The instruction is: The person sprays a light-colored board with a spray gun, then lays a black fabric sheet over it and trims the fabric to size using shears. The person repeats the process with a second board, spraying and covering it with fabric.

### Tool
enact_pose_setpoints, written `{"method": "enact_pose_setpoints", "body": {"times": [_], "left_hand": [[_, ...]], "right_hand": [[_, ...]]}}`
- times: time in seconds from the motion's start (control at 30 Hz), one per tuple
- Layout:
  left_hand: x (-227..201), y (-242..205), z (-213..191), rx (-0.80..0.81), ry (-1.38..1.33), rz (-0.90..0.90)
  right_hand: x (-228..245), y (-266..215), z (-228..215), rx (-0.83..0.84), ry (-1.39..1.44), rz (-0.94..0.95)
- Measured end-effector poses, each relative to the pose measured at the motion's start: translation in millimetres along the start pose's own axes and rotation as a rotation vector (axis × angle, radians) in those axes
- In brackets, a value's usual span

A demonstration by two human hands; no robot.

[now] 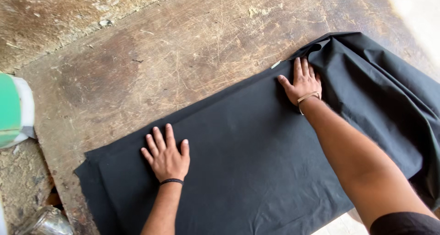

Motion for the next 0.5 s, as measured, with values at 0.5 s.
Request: {"method": "enact_pose_setpoints", "body": {"times": [0.5], "left_hand": [[4.2, -6.9, 13.1, -0.046, -0.016, -0.032]], "right_hand": [[-103.5, -219.8, 4.3, 0.007, -0.044, -0.192]]}}
Point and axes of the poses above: each hand's wrist, its own y-axis towards the middle knuckle, its own z-axis out of the palm, x = y × z, the point moved 7 cm from there along y, towards the middle knuckle, and after that the axes turned 5 degrees about y, right-handed, at the moved point
